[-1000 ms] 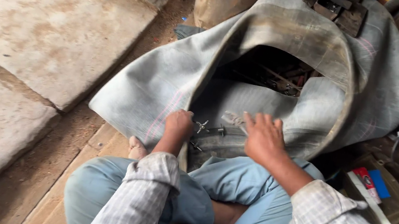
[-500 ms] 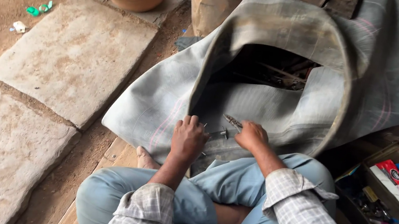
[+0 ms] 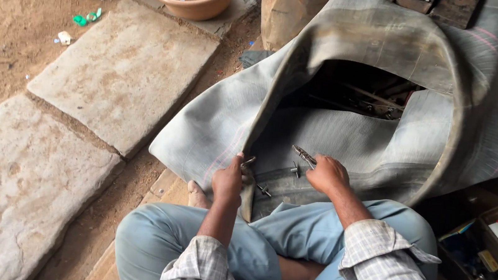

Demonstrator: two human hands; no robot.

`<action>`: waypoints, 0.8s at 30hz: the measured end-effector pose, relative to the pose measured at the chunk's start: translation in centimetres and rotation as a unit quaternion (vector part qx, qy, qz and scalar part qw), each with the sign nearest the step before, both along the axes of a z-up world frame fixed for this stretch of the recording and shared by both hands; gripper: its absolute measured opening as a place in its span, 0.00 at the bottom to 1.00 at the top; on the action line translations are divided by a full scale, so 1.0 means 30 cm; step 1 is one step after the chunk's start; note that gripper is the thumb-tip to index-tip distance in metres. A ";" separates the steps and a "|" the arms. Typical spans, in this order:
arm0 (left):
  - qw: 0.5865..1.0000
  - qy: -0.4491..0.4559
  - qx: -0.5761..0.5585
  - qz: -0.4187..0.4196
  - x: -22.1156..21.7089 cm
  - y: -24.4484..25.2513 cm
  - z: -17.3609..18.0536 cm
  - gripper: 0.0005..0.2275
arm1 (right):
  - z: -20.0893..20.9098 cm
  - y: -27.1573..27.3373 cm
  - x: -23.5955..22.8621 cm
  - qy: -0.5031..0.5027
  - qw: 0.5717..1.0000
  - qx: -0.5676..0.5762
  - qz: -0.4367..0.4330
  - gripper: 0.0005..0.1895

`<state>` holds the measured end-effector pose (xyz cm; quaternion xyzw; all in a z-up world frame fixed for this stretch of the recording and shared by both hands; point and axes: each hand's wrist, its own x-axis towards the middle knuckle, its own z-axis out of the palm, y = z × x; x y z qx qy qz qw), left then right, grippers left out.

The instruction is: The person sits cross-legged on the ground with a rubber inner tube across their lap. They use pliers to grip and pull the valve stem and small metal fittings out of the tube's valve opening, working the components loose by hand and setting the extracted parts on the tube.

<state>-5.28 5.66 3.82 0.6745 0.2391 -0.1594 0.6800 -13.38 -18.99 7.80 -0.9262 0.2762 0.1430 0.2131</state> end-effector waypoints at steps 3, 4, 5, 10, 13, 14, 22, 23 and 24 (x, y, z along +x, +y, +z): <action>0.978 0.069 -0.195 -0.038 0.011 -0.010 -0.079 0.18 | 0.034 0.018 -0.003 0.027 1.000 0.010 -0.002 0.12; 0.977 0.068 -0.197 -0.037 0.006 -0.017 -0.084 0.18 | 0.023 0.018 -0.002 0.026 1.000 0.008 0.000 0.12; 0.972 0.086 -0.204 -0.079 0.000 -0.025 -0.090 0.19 | 0.012 0.017 -0.001 0.015 1.000 -0.008 0.017 0.12; 0.963 0.107 -0.113 -0.220 -0.078 -0.068 0.095 0.21 | -0.081 -0.026 -0.012 0.008 0.998 -0.059 0.024 0.13; 0.945 0.146 0.013 -0.292 -0.052 -0.064 0.122 0.28 | -0.082 -0.018 -0.031 -0.024 0.995 -0.089 0.041 0.14; 0.939 0.083 0.114 -0.313 -0.040 -0.062 0.125 0.30 | -0.020 0.016 -0.046 -0.087 0.984 -0.140 0.064 0.21; 0.967 0.065 -0.063 -0.237 0.026 -0.086 0.082 0.18 | -0.102 0.191 -0.061 -0.124 0.973 0.193 -0.008 0.18; 0.967 0.070 -0.068 -0.236 0.022 -0.082 0.096 0.17 | -0.107 0.219 -0.066 -0.119 0.920 0.368 -0.066 0.16; 0.966 0.077 -0.073 -0.237 0.011 -0.080 0.105 0.15 | -0.114 0.249 -0.081 -0.107 0.832 0.529 -0.127 0.14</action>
